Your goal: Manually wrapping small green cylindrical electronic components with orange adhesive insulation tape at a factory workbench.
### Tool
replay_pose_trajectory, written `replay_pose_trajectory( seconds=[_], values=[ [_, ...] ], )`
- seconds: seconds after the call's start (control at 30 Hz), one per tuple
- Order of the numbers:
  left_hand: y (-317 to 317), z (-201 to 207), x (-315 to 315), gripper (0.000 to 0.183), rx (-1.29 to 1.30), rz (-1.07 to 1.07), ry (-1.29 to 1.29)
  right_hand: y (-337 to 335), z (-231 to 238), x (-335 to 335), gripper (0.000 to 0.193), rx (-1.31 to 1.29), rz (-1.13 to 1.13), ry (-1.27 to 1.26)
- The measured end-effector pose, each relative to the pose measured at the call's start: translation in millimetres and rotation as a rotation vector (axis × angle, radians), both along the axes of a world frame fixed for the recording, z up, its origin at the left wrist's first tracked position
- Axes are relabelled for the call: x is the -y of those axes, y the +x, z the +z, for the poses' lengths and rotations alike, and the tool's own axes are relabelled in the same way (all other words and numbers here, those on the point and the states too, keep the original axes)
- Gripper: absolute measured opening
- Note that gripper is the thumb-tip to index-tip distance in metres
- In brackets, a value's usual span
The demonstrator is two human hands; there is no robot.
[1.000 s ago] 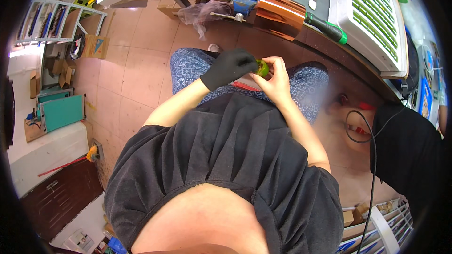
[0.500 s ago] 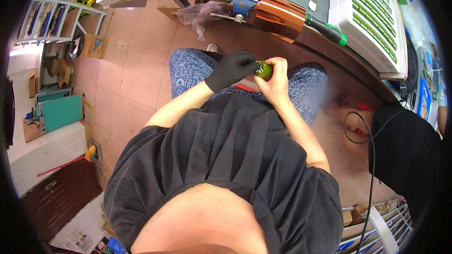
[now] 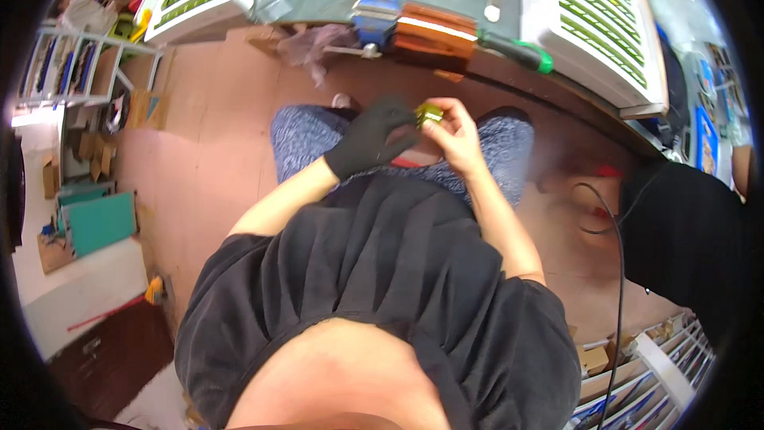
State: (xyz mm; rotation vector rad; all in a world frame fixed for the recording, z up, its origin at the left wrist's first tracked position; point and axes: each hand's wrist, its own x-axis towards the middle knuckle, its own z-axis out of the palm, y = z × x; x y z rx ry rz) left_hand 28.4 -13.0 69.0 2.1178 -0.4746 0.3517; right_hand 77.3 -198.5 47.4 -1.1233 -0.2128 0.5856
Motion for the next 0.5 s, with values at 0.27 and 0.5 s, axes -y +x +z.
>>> replay_pose_trajectory(
  seconds=[0.27,0.5],
  values=[
    [-0.3,6.1,-8.2,0.015,-0.025,-0.238,0.396,-6.2,24.8,-8.4,0.027,-0.081,0.262,-0.187],
    [-18.3,8.3,5.3,0.013,0.080,0.118,0.131,-8.1,-1.5,-3.2,0.033,-0.416,0.137,0.182]
  ],
)
